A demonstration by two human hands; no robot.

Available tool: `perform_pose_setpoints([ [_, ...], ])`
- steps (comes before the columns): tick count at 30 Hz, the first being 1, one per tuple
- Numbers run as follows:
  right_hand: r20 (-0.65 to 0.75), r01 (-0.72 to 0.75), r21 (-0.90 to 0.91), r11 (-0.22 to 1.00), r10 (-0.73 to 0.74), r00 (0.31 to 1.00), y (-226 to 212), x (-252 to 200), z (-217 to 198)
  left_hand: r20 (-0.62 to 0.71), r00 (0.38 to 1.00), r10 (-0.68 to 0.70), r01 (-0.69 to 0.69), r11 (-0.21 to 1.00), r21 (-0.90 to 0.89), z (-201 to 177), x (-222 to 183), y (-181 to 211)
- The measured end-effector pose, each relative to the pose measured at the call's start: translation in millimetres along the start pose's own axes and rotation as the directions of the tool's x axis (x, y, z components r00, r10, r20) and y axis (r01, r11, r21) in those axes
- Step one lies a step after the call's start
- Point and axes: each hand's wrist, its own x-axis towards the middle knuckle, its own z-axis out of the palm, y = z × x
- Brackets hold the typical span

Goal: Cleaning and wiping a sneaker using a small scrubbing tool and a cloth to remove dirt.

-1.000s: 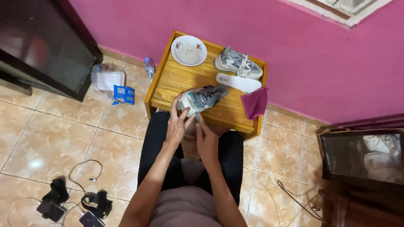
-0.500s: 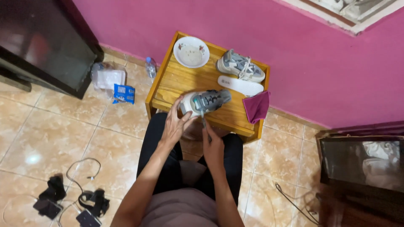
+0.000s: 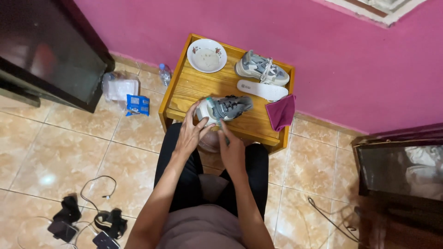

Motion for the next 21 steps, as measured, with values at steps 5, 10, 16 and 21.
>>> perform_pose_setpoints([
  [5,0.014,-0.023,-0.018,1.000,0.023,1.000,11,-16,1,0.023,1.000,0.010,-0.010,1.000,0.005,-6,5,0],
  [10,-0.032,0.034,-0.058,0.998,-0.036,0.999,14,-7,4,0.058,0.996,-0.071,0.076,0.994,-0.079,-8,4,5],
  [16,0.014,0.065,-0.072,0.995,-0.064,0.998,48,-32,16,0.081,0.995,-0.066,0.073,0.994,-0.081,-13,8,11],
  [21,-0.088,0.056,-0.060,0.997,-0.062,0.994,44,-12,14,0.034,0.997,-0.064,0.065,0.997,-0.041,-16,12,22],
])
